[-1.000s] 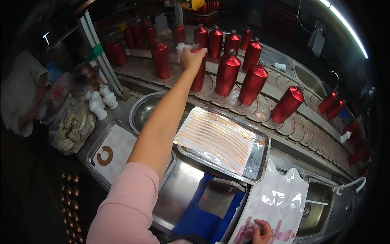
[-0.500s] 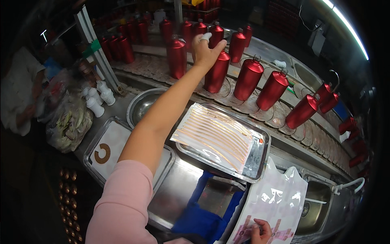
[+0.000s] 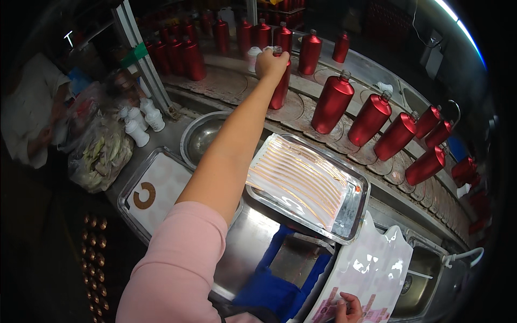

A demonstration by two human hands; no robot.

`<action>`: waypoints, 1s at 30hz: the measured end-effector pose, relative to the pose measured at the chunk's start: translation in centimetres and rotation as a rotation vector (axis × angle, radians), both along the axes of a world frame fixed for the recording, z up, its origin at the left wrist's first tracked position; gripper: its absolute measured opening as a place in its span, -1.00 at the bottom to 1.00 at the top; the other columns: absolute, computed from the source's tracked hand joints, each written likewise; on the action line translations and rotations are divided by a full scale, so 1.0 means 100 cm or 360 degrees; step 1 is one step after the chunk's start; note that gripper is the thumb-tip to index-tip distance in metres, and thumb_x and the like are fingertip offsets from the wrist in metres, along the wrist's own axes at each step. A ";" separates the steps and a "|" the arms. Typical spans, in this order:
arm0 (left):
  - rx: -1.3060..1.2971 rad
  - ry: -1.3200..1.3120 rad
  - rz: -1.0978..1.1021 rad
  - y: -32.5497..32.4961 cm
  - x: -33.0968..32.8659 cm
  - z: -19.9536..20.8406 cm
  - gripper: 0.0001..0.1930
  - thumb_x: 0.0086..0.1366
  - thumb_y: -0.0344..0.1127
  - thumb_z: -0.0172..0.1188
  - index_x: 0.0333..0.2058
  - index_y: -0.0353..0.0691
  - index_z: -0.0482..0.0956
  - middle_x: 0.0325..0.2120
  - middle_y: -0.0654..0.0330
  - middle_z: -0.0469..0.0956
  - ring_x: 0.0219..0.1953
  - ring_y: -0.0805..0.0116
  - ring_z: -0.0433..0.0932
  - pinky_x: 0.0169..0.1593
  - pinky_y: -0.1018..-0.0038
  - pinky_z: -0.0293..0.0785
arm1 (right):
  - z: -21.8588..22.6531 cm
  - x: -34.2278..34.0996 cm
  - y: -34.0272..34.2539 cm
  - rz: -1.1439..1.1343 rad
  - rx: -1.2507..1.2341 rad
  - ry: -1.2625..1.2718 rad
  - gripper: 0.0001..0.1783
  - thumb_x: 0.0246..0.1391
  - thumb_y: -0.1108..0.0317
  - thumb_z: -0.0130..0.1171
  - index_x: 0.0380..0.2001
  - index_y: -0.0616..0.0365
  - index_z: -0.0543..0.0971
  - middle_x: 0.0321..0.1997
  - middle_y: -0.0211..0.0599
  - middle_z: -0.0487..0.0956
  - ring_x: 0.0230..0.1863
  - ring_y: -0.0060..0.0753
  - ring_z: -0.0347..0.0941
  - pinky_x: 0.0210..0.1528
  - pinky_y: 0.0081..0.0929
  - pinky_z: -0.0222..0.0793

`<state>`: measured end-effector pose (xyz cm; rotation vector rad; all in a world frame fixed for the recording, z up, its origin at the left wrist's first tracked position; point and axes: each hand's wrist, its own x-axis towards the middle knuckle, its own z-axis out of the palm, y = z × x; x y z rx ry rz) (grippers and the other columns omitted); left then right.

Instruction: The person applies a gold circular sticker to the neck of a red bottle, then uses a black tool to smooth it. They then apply a long rectangular label to the body of the bottle, smoothing it with their fingers. Finally, they place the finished bottle on a nearby rack.

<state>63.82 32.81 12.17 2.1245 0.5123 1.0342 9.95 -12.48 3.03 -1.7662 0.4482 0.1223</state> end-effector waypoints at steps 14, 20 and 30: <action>-0.1901 -0.0610 -0.0808 0.034 -0.070 0.002 -0.67 0.19 -0.13 0.33 -0.16 -0.20 0.60 -0.26 0.13 0.67 -0.24 0.19 0.65 -0.08 0.24 0.58 | 0.025 -0.013 0.014 -0.0050 0.0009 -0.0304 -0.78 0.21 0.54 0.11 -0.09 0.36 0.58 -0.33 -0.26 0.67 -0.29 -0.55 0.57 -0.17 -0.62 0.43; -0.2621 -0.0206 -0.1223 0.068 -0.252 0.005 -0.58 0.30 0.03 0.08 0.01 -0.04 0.60 0.05 0.10 0.60 0.11 -0.02 0.54 0.11 -0.20 0.48 | 0.058 0.005 0.047 0.0299 0.0211 -0.0187 -0.78 0.23 0.56 0.16 -0.07 0.34 0.61 -0.24 -0.28 0.66 -0.21 -0.53 0.62 -0.17 -0.66 0.47; -0.2423 -0.0218 -0.1340 0.045 -0.454 -0.002 -0.58 0.45 -0.02 -0.02 -0.04 -0.21 0.63 -0.06 0.03 0.67 -0.02 0.03 0.65 0.12 0.05 0.59 | 0.105 0.024 0.142 0.0894 -0.0355 -0.1208 -0.19 -0.07 0.41 0.44 0.32 0.06 0.42 0.03 -0.05 0.60 -0.32 -0.23 0.58 -0.21 -0.43 0.51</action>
